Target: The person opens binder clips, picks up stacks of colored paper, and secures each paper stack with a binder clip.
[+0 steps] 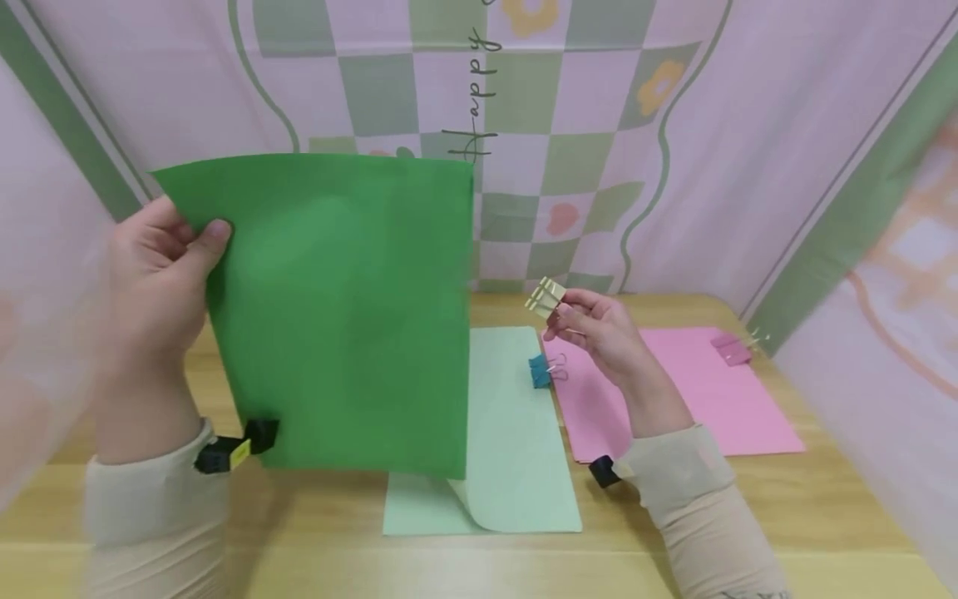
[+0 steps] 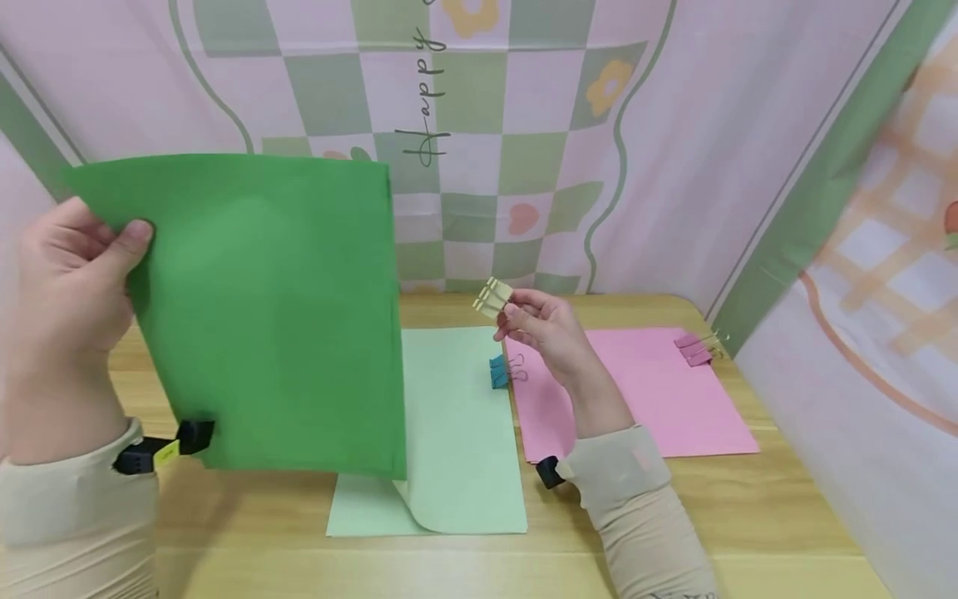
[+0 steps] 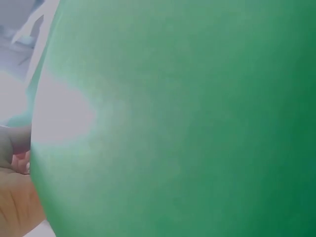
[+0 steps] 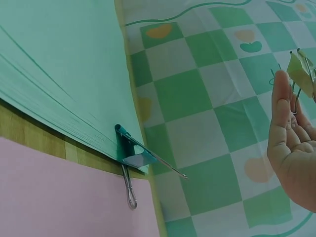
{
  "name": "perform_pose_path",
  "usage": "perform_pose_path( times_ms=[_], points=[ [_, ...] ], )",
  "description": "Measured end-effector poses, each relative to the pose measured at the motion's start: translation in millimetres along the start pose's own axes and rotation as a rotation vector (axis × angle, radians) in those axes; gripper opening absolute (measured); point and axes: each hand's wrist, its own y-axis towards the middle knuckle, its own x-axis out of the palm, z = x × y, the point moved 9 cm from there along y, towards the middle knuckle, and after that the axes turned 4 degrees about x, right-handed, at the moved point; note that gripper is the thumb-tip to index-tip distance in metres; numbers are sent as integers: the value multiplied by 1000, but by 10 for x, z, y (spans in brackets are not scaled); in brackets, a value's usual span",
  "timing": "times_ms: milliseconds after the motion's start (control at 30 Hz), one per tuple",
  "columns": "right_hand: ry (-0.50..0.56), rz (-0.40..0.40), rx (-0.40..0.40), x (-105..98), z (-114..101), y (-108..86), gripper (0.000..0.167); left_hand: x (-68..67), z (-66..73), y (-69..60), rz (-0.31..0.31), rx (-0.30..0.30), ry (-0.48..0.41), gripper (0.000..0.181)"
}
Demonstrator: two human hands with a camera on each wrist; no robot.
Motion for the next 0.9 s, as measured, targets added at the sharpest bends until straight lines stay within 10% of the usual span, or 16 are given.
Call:
perform_pose_path(
  times_ms=[533, 900],
  points=[
    [45, -27, -84, -13, -168, -41, 16, 467, 39, 255, 27, -28, -71, 17],
    [70, -50, -138, -26, -275, -102, 19, 568, -425, 86, 39, -163, 80, 21]
  ],
)
